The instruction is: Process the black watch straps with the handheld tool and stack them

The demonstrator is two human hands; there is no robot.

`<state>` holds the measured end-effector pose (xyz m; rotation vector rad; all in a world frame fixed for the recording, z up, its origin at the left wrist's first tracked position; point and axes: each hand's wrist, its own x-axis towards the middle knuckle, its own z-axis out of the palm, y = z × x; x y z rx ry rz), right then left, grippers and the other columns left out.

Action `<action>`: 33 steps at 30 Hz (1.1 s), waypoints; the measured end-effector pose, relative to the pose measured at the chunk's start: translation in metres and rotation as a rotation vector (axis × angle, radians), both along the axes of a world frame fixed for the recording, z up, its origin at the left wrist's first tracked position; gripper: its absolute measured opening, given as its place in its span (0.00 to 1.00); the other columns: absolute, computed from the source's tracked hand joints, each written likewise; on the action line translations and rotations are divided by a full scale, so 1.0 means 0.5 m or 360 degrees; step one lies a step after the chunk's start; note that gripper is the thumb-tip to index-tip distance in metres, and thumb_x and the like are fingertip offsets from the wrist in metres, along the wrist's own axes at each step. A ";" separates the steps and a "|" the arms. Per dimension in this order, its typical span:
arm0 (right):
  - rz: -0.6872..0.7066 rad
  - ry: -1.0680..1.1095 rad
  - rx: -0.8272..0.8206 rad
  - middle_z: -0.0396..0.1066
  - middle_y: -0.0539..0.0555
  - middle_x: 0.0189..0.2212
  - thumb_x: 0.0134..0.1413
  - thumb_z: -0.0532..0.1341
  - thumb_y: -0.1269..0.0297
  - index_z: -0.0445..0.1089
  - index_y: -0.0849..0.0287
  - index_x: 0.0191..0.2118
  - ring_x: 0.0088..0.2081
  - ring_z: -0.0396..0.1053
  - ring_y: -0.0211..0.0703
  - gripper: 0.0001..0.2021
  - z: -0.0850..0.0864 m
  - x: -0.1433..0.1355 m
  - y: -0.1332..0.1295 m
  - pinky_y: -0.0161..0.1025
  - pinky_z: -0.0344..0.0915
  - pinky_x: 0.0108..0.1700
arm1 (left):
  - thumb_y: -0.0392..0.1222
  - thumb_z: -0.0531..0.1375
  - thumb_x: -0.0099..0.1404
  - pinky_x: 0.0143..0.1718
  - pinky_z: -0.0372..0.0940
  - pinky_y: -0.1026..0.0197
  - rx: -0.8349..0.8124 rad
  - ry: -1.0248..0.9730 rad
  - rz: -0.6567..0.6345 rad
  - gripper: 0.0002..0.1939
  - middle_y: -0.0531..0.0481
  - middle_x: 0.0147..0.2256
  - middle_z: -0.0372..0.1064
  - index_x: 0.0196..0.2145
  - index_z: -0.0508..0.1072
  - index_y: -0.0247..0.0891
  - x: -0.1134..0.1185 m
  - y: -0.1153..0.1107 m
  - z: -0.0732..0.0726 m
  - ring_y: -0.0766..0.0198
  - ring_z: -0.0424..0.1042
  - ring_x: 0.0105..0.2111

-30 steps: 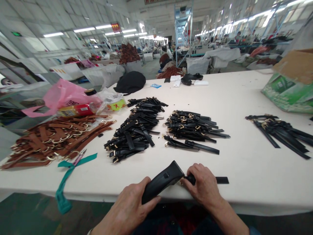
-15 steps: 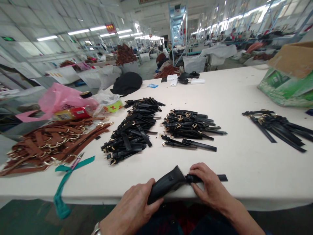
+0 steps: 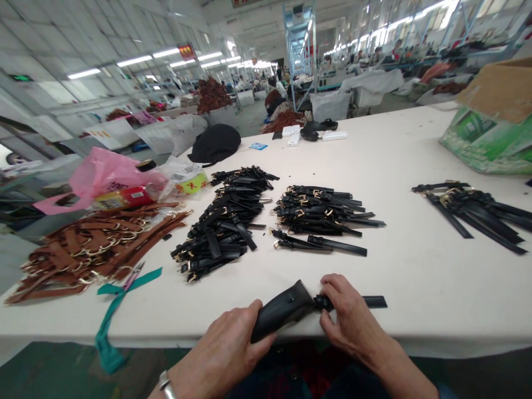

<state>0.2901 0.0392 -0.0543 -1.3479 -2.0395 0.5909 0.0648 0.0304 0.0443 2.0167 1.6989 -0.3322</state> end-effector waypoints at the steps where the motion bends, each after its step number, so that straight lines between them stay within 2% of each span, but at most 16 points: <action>1: -0.0021 -0.0027 0.0015 0.61 0.60 0.42 0.37 0.55 0.78 0.61 0.60 0.33 0.45 0.59 0.51 0.12 -0.002 -0.004 0.001 0.50 0.58 0.50 | 0.53 0.51 0.60 0.43 0.60 0.53 0.0009 0.0000 0.0000 0.19 0.44 0.39 0.69 0.45 0.64 0.40 0.001 0.000 -0.001 0.52 0.68 0.42; 9: -0.0091 -0.0187 0.0057 0.56 0.63 0.49 0.34 0.53 0.79 0.60 0.60 0.32 0.51 0.54 0.56 0.14 -0.015 -0.018 0.004 0.53 0.56 0.53 | 0.54 0.51 0.60 0.44 0.60 0.53 0.0000 0.0015 0.0030 0.19 0.44 0.39 0.69 0.44 0.64 0.40 0.007 -0.001 0.003 0.52 0.68 0.42; 13: -0.0083 -0.0118 0.0018 0.57 0.61 0.46 0.34 0.54 0.78 0.59 0.59 0.30 0.49 0.55 0.54 0.12 -0.001 -0.005 0.004 0.51 0.56 0.54 | 0.53 0.50 0.60 0.44 0.60 0.51 -0.0018 0.0011 0.0024 0.19 0.43 0.39 0.69 0.45 0.63 0.39 0.009 -0.001 0.008 0.51 0.68 0.42; 17: -0.0051 -0.0066 -0.0003 0.58 0.59 0.45 0.34 0.54 0.77 0.59 0.58 0.30 0.48 0.57 0.53 0.12 0.007 0.033 0.008 0.51 0.58 0.51 | 0.53 0.50 0.60 0.43 0.60 0.51 -0.0034 0.0004 0.0030 0.20 0.42 0.39 0.69 0.44 0.64 0.39 0.007 0.001 0.008 0.51 0.67 0.42; 22: 0.0115 0.0061 -0.0058 0.62 0.56 0.41 0.40 0.54 0.77 0.65 0.57 0.35 0.45 0.60 0.49 0.14 0.004 0.073 0.007 0.47 0.61 0.47 | 0.54 0.50 0.60 0.42 0.60 0.52 -0.0023 0.0012 0.0023 0.19 0.44 0.38 0.69 0.43 0.65 0.40 0.005 0.000 0.007 0.52 0.68 0.40; 28: 0.0209 0.0114 -0.0060 0.65 0.54 0.36 0.40 0.53 0.80 0.68 0.55 0.39 0.40 0.62 0.45 0.19 0.005 0.068 0.005 0.43 0.61 0.42 | 0.54 0.50 0.61 0.43 0.59 0.53 -0.0030 -0.0007 0.0066 0.21 0.45 0.38 0.69 0.48 0.63 0.42 -0.004 -0.012 -0.004 0.53 0.67 0.40; 33: 0.0157 0.0111 -0.0069 0.67 0.52 0.32 0.43 0.55 0.77 0.69 0.55 0.35 0.37 0.62 0.43 0.14 0.004 0.066 0.010 0.41 0.61 0.39 | 0.55 0.51 0.60 0.43 0.59 0.54 -0.0034 0.0007 0.0075 0.23 0.46 0.40 0.69 0.50 0.62 0.44 -0.017 -0.021 -0.016 0.54 0.67 0.41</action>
